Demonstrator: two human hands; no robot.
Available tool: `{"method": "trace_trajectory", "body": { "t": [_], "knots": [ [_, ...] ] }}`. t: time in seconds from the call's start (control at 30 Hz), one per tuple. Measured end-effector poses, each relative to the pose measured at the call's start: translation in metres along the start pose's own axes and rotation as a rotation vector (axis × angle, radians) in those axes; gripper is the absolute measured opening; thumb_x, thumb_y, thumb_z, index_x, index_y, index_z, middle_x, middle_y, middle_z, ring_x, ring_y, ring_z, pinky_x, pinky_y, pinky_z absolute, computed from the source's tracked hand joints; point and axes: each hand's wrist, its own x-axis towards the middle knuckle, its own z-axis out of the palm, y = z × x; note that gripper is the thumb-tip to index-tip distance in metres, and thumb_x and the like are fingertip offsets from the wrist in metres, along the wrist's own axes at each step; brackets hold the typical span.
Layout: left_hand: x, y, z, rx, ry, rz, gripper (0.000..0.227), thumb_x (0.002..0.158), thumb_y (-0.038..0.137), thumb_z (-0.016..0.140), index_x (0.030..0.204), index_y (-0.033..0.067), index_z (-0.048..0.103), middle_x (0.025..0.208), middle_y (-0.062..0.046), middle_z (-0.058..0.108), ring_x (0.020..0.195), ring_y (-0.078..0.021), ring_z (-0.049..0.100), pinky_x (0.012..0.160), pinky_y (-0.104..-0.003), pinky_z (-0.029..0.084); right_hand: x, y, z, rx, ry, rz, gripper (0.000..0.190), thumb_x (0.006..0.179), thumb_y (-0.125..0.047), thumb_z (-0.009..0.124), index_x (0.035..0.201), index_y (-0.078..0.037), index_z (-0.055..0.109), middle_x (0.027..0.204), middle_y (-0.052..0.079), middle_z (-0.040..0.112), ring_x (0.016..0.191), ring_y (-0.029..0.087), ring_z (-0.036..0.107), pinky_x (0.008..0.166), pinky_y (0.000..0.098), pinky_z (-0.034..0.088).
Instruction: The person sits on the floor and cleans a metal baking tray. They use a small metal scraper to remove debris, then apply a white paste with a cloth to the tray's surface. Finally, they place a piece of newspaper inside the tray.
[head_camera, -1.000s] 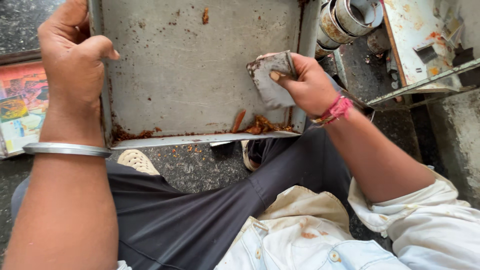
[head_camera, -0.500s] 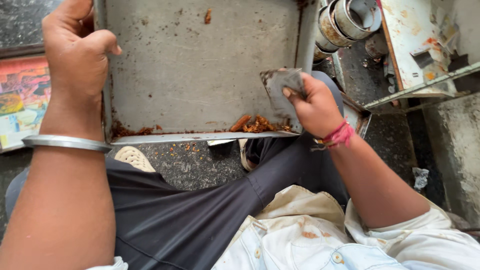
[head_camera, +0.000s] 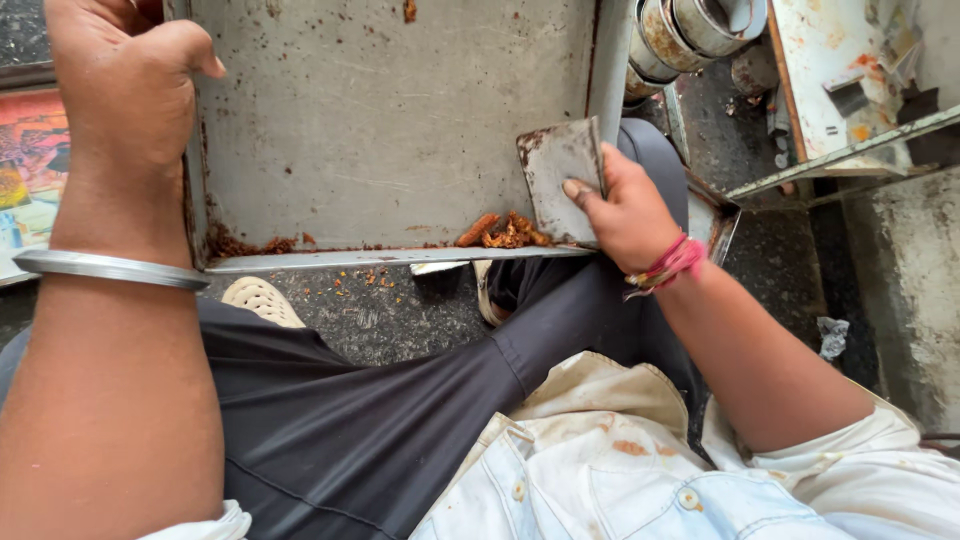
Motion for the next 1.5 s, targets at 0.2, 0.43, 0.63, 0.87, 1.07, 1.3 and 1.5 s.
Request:
{"method": "trace_trajectory", "body": {
  "t": [0.2, 0.43, 0.63, 0.87, 1.07, 1.3, 1.5],
  "knots": [
    [-0.005, -0.004, -0.006, 0.011, -0.008, 0.056, 0.017, 0.084, -0.017, 0.061, 0.086, -0.0012, 0.056, 0.085, 0.001, 0.058, 0.073, -0.0099, 0.050, 0.066, -0.025, 0.035, 0.020, -0.004, -0.019, -0.377, -0.184, 0.003, 0.032, 0.097, -0.001, 0.065, 0.127, -0.008, 0.060, 0.095, 0.024, 0.069, 0.086, 0.036, 0.068, 0.076, 0.0394, 0.054],
    [-0.004, 0.010, 0.002, 0.029, -0.009, 0.052, 0.026, 0.079, -0.016, 0.056, 0.100, -0.0029, 0.066, 0.093, 0.001, 0.067, 0.079, -0.0080, 0.056, 0.070, -0.024, 0.040, -0.009, 0.005, 0.018, -0.091, -0.101, 0.059, 0.038, 0.096, -0.001, 0.065, 0.133, -0.004, 0.057, 0.109, 0.016, 0.074, 0.103, 0.026, 0.069, 0.089, 0.0335, 0.053],
    [-0.003, 0.036, 0.020, 0.037, 0.004, 0.031, 0.054, 0.074, -0.011, 0.051, 0.124, -0.0001, 0.070, 0.104, 0.003, 0.071, 0.086, -0.0052, 0.060, 0.073, -0.022, 0.047, 0.034, -0.010, 0.024, 0.192, -0.055, 0.056, 0.042, 0.099, -0.004, 0.066, 0.139, -0.001, 0.054, 0.120, 0.013, 0.072, 0.111, 0.020, 0.065, 0.099, 0.0305, 0.051],
    [-0.003, 0.045, 0.026, 0.016, -0.010, 0.025, 0.055, 0.073, -0.011, 0.051, 0.124, -0.0001, 0.068, 0.106, 0.002, 0.071, 0.092, -0.0055, 0.064, 0.077, -0.022, 0.048, 0.003, 0.003, 0.001, -0.282, -0.134, -0.052, 0.055, 0.088, 0.001, 0.063, 0.141, 0.000, 0.048, 0.106, 0.031, 0.068, 0.104, 0.047, 0.067, 0.087, 0.0425, 0.053],
    [-0.004, 0.031, 0.017, 0.007, -0.005, 0.026, 0.051, 0.072, -0.011, 0.052, 0.119, -0.0002, 0.068, 0.103, 0.003, 0.070, 0.087, -0.0048, 0.062, 0.075, -0.021, 0.047, 0.007, 0.018, 0.049, -0.127, -0.036, 0.076, 0.053, 0.093, -0.005, 0.064, 0.143, -0.006, 0.047, 0.105, 0.023, 0.073, 0.098, 0.040, 0.073, 0.086, 0.0410, 0.055],
    [-0.001, 0.016, 0.007, 0.076, 0.015, 0.047, 0.026, 0.073, -0.010, 0.057, 0.096, -0.0010, 0.065, 0.092, 0.004, 0.067, 0.085, -0.0075, 0.059, 0.075, -0.025, 0.044, 0.040, -0.008, 0.061, -0.049, -0.166, -0.169, 0.057, 0.094, -0.003, 0.068, 0.145, 0.000, 0.043, 0.114, 0.026, 0.069, 0.107, 0.040, 0.071, 0.091, 0.0404, 0.053],
    [-0.003, -0.007, -0.007, 0.012, 0.033, 0.055, 0.015, 0.075, -0.009, 0.061, 0.087, 0.0003, 0.058, 0.085, 0.005, 0.061, 0.079, -0.0097, 0.057, 0.068, -0.025, 0.043, 0.021, 0.002, 0.005, -0.249, -0.287, 0.020, 0.051, 0.095, -0.006, 0.069, 0.141, 0.001, 0.048, 0.106, 0.027, 0.068, 0.097, 0.042, 0.067, 0.084, 0.0372, 0.053]
  ]
}}
